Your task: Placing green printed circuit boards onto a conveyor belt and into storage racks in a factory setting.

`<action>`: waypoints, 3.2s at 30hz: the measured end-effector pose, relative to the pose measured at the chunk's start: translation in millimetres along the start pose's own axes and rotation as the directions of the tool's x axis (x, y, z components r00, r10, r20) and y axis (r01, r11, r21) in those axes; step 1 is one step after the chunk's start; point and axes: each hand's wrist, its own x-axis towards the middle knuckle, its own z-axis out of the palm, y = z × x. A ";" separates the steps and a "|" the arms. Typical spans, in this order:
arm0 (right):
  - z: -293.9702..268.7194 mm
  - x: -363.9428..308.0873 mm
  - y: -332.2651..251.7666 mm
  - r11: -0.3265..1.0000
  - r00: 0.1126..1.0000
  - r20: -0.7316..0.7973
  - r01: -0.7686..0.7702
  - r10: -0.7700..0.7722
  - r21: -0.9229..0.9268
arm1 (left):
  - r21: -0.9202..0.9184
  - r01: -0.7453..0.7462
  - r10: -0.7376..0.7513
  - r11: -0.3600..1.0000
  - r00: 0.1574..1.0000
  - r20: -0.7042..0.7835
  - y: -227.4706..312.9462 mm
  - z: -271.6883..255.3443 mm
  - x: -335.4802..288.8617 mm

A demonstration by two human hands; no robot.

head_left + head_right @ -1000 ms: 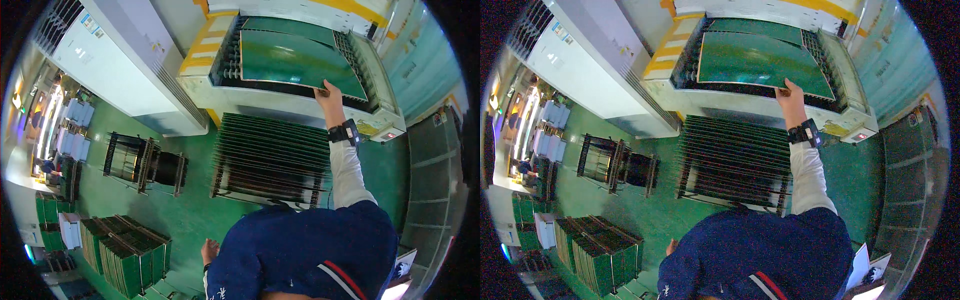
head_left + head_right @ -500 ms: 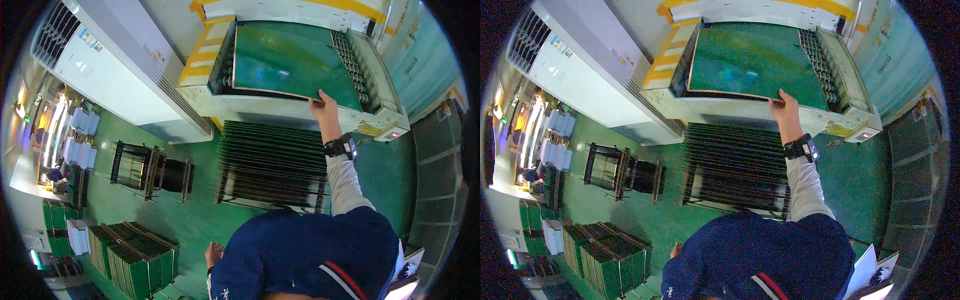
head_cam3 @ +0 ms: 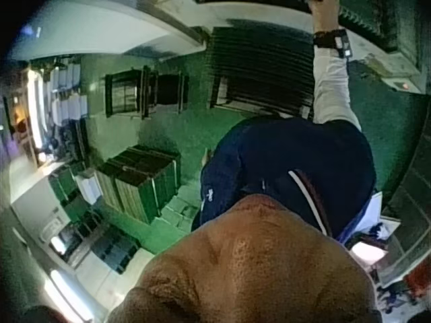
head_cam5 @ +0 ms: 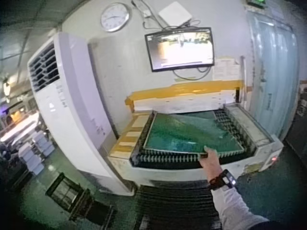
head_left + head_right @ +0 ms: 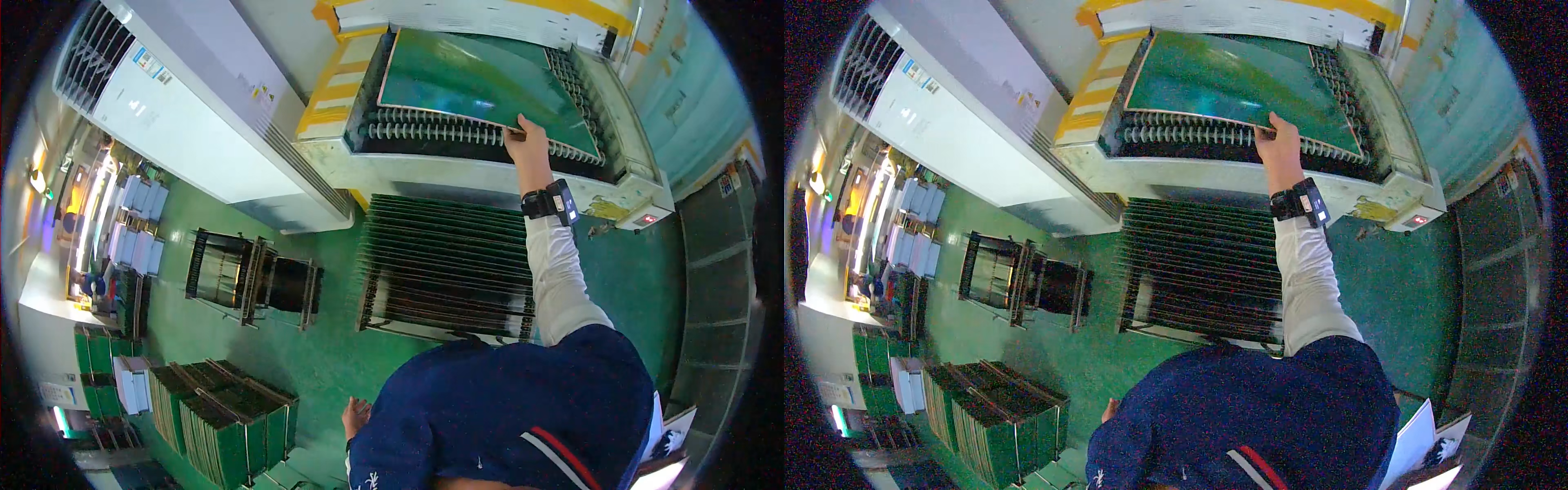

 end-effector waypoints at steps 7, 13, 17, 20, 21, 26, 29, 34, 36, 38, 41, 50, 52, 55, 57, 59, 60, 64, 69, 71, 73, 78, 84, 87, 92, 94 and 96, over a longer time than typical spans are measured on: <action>5.1 -24.4 10.3 0.902 0.981 0.022 0.186 -0.193 -0.390 | -0.071 0.022 -0.022 0.997 1.000 -0.006 -13.4 -7.5 4.4; 2.3 -58.9 -44.0 0.983 0.983 0.019 -0.181 0.182 -0.034 | -0.016 0.037 -0.037 0.999 0.998 -0.045 -15.5 -8.5 -1.7; -29.2 -40.3 3.3 0.925 0.942 0.049 -0.337 0.333 0.174 | 0.070 0.029 -0.028 0.997 0.999 -0.020 -8.7 -0.9 10.3; 14.1 -63.1 -74.3 0.585 0.748 0.166 -0.619 0.643 0.524 | 0.030 0.030 -0.028 0.999 0.998 -0.047 -16.6 -15.1 10.6; 2.1 -55.9 -62.5 0.660 0.808 0.147 -0.557 0.570 0.504 | 0.030 0.021 -0.021 0.999 1.000 -0.018 -9.9 -10.3 13.2; 19.2 -44.9 -83.5 0.270 0.678 0.161 -0.483 0.717 0.833 | 0.155 -0.130 0.115 0.979 0.988 0.099 4.7 -3.5 2.6; 17.7 -28.1 -84.1 0.224 0.663 0.162 -0.458 0.731 0.860 | 0.184 -0.155 0.135 0.971 0.984 0.114 0.2 -6.1 6.7; 26.3 -11.1 -79.6 0.310 0.649 0.114 -0.501 0.752 0.808 | 0.055 0.060 -0.062 0.997 0.997 0.046 -6.2 -15.0 21.1; 26.8 -1.2 -60.0 0.722 0.845 -0.020 -0.443 0.534 0.532 | 0.031 0.104 -0.107 0.994 0.985 0.132 -12.7 -31.7 32.2; 1.4 15.9 -25.2 0.991 0.995 0.000 -0.102 0.103 -0.092 | 0.131 0.006 -0.014 0.991 0.998 0.059 2.2 -2.5 11.9; 21.3 5.7 -56.9 0.853 0.979 0.201 0.128 -0.027 -0.506 | 0.009 0.011 -0.010 1.000 1.000 -0.025 -3.0 -9.4 -7.3; -1.9 8.5 7.7 0.844 0.978 0.105 0.210 -0.183 -0.493 | 0.003 0.005 -0.005 1.000 1.000 -0.010 -0.6 4.2 -9.0; 7.7 -10.1 -32.8 0.927 0.983 0.039 -0.156 0.180 -0.341 | 0.024 -0.050 0.050 0.998 0.999 0.005 -6.5 -2.3 -11.3; 11.1 -11.9 -67.1 0.433 0.684 0.177 -0.618 0.708 0.656 | 0.099 -0.212 0.203 0.972 0.975 0.093 -19.9 -13.7 3.1; 0.7 -23.9 -91.4 0.375 0.592 0.400 -0.781 0.699 0.500 | 0.067 -0.178 0.173 0.982 0.982 0.080 -21.4 -15.6 6.7; -18.5 -36.1 -113.5 0.523 0.544 0.545 -0.825 0.638 0.213 | -0.033 -0.046 0.047 0.998 0.997 0.057 -8.8 -5.5 6.4; -22.5 -42.2 -122.0 0.526 0.519 0.529 -0.837 0.671 0.153 | -0.104 0.048 -0.043 0.993 0.998 0.044 -3.2 -1.1 4.4; -18.0 -53.8 -145.7 0.563 0.510 0.477 -0.826 0.715 0.039 | 0.013 -0.129 0.127 0.992 0.986 0.110 -18.8 -10.7 16.0; 13.9 -80.2 -158.0 0.666 0.561 0.515 -0.746 0.648 -0.026 | 0.156 -0.497 0.475 0.854 0.866 0.159 -57.8 -40.5 51.3; 13.2 -99.7 -159.3 0.705 0.555 0.541 -0.702 0.632 -0.103 | 0.252 -0.513 0.474 0.821 0.857 0.201 -42.8 -29.1 32.3; 2.2 -118.9 -163.0 0.736 0.542 0.574 -0.655 0.614 -0.169 | 0.242 -0.356 0.317 0.903 0.930 0.188 -1.0 0.7 2.3; 25.2 -202.0 -193.6 0.714 0.331 0.681 -0.568 0.654 -0.409 | -0.187 -0.037 0.048 0.982 0.998 0.051 -28.9 -14.3 14.2; 18.7 -279.3 -216.5 0.722 0.131 0.742 -0.389 0.658 -0.572 | -0.148 -0.005 0.010 0.989 0.999 0.035 -25.5 -21.3 -0.2; 15.7 -308.7 -223.9 0.734 0.074 0.763 -0.348 0.642 -0.583 | -0.140 -0.002 0.007 0.990 0.999 0.041 -33.4 -33.0 0.3; 5.0 -346.0 -227.2 0.830 0.104 0.830 -0.192 0.548 -0.524 | -0.158 0.013 0.005 0.987 0.994 0.113 -44.2 -50.7 8.4; 3.5 -358.9 -235.6 0.842 0.169 0.828 -0.031 0.535 -0.538 | -0.151 0.011 0.011 0.989 0.990 0.142 -58.9 -65.6 17.4; -1.1 -371.3 -237.0 0.844 0.242 0.823 0.025 0.515 -0.536 | -0.142 0.022 0.003 0.990 0.985 0.173 -67.5 -72.5 23.4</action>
